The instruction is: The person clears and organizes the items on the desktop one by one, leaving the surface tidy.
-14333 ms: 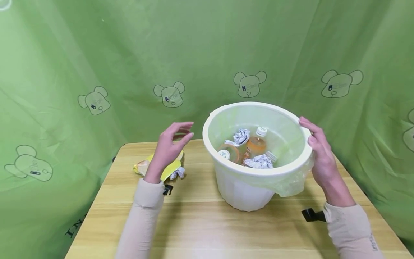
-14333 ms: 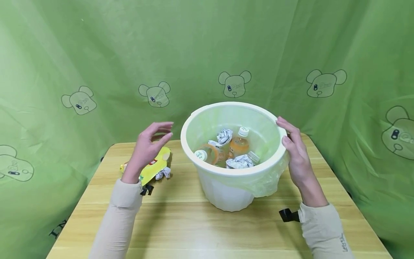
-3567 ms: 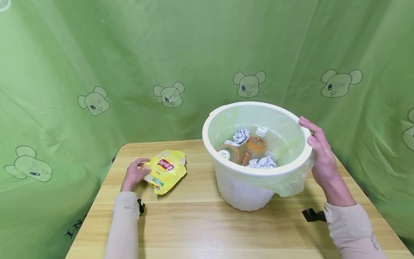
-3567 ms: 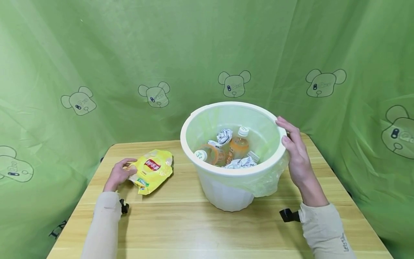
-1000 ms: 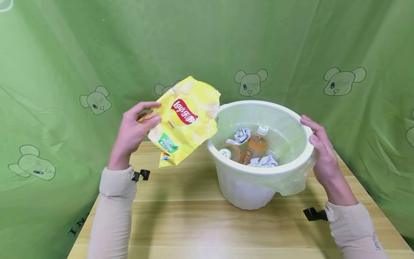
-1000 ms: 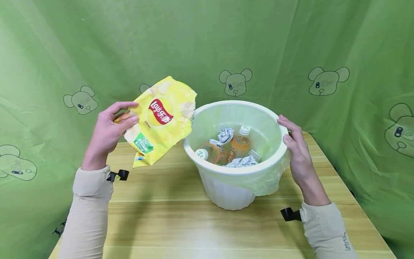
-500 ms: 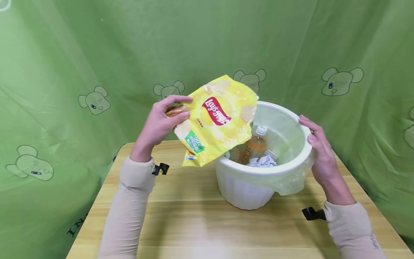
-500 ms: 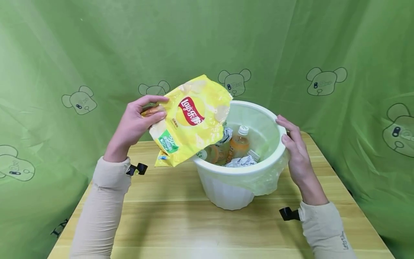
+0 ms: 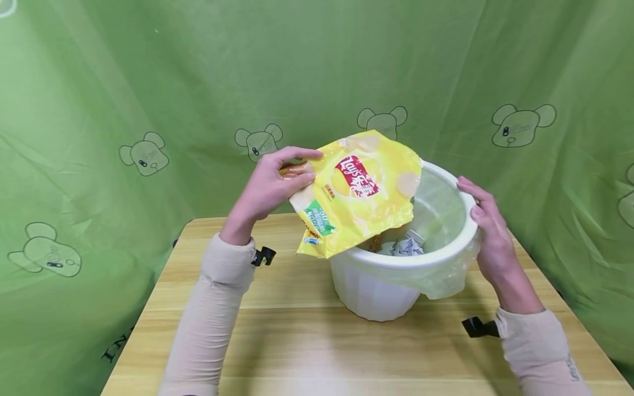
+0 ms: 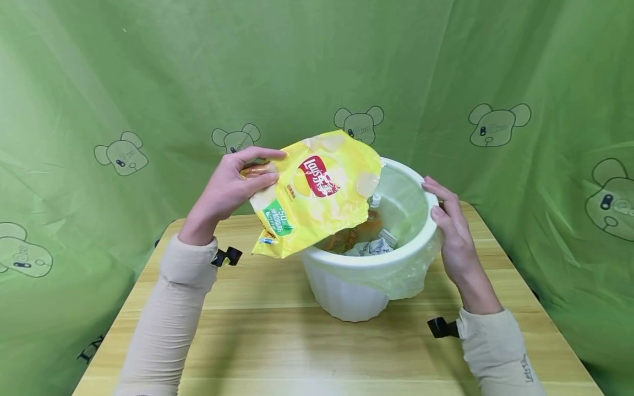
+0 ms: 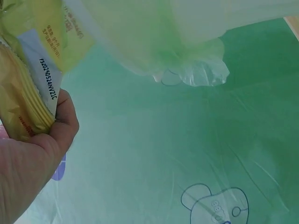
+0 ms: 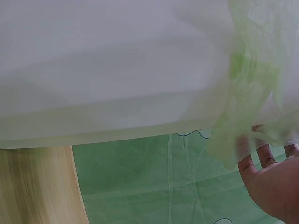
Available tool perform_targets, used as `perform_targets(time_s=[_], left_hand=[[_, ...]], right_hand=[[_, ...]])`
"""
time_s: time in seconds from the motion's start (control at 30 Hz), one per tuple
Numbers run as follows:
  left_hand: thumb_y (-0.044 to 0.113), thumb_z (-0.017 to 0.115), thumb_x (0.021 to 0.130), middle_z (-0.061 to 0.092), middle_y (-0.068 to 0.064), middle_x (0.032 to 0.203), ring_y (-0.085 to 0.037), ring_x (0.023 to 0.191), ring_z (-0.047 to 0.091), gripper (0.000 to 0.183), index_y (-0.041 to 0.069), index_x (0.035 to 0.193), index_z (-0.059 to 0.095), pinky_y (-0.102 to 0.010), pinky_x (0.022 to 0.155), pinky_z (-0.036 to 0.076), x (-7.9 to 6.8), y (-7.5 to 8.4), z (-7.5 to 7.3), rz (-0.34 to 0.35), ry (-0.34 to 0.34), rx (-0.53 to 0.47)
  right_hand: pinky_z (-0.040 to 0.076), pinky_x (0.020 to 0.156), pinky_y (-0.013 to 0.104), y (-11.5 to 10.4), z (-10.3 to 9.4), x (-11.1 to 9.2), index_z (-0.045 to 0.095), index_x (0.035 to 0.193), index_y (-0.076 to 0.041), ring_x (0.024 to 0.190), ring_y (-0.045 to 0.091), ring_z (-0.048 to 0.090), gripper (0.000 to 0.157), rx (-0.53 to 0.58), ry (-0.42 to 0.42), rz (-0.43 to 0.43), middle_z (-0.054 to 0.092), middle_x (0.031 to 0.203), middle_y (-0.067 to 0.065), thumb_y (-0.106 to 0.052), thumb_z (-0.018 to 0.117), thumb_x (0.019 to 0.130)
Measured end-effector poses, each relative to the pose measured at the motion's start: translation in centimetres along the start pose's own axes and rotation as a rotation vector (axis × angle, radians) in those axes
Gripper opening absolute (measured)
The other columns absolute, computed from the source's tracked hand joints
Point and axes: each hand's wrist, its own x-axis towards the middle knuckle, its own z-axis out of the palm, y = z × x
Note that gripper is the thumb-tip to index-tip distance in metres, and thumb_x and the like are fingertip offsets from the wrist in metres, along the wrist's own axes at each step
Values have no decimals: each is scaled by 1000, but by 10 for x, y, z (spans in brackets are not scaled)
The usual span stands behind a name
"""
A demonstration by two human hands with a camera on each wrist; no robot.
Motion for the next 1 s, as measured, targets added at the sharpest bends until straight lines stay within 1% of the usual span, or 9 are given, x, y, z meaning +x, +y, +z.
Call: perform_targets(time_s=[0.13, 0.3, 0.43, 0.6, 0.77, 0.83, 0.9, 1.0], left_hand=[[3, 71, 94, 70, -14, 121, -26, 74, 73, 38, 12, 131, 71, -39, 66, 66, 4, 4, 6, -22, -13, 40], [-1, 65, 92, 71, -17, 114, -27, 73, 73, 42, 11, 132, 70, -39, 65, 66, 9, 5, 12, -37, -52, 39], [-3, 63, 91, 69, -16, 118, -26, 75, 72, 42, 9, 130, 70, -37, 66, 66, 13, 6, 15, -56, -68, 56], [0, 63, 91, 67, -10, 128, -21, 82, 69, 37, 11, 125, 74, -32, 68, 64, 18, 6, 20, -80, -64, 163], [4, 65, 92, 67, -8, 133, -18, 95, 62, 33, 12, 123, 75, -26, 71, 55, 27, 8, 29, -115, -62, 284], [4, 66, 92, 68, -9, 134, -19, 98, 61, 34, 12, 124, 75, -27, 72, 53, 30, 8, 34, -118, -66, 330], [5, 66, 93, 67, -9, 135, -17, 103, 61, 34, 11, 125, 74, -26, 77, 54, 33, 7, 40, -118, -79, 376], [5, 66, 94, 67, -10, 135, -18, 103, 64, 34, 11, 127, 74, -26, 81, 58, 36, 7, 48, -112, -109, 435]], right_hand=[[30, 121, 18, -1, 0, -1, 44, 154, -6, 155, 25, 17, 50, -5, 3, 5, 30, 167, 5, -17, 39, 106], [32, 120, 16, -1, 0, -1, 43, 155, -6, 155, 25, 18, 50, -3, 3, 5, 30, 167, 5, -17, 39, 106], [33, 119, 15, -1, 0, -1, 43, 155, -6, 155, 25, 17, 50, -3, -1, 4, 29, 167, 5, -17, 39, 106], [35, 117, 15, -1, -1, -1, 43, 154, -6, 155, 25, 18, 50, 1, -2, 2, 30, 167, 5, -16, 39, 106], [35, 117, 15, -1, -2, -1, 44, 154, -5, 155, 25, 19, 49, 4, -3, 0, 30, 167, 5, -15, 38, 106], [34, 119, 16, -1, -2, -1, 44, 154, -6, 155, 24, 19, 49, 3, -3, 1, 30, 167, 5, -16, 38, 106], [33, 120, 16, -2, -1, -2, 44, 154, -6, 155, 24, 18, 49, 3, -3, -1, 30, 167, 5, -16, 38, 106], [32, 120, 16, -2, -1, -2, 44, 154, -5, 155, 24, 18, 49, 10, -7, -5, 30, 166, 5, -15, 38, 106]])
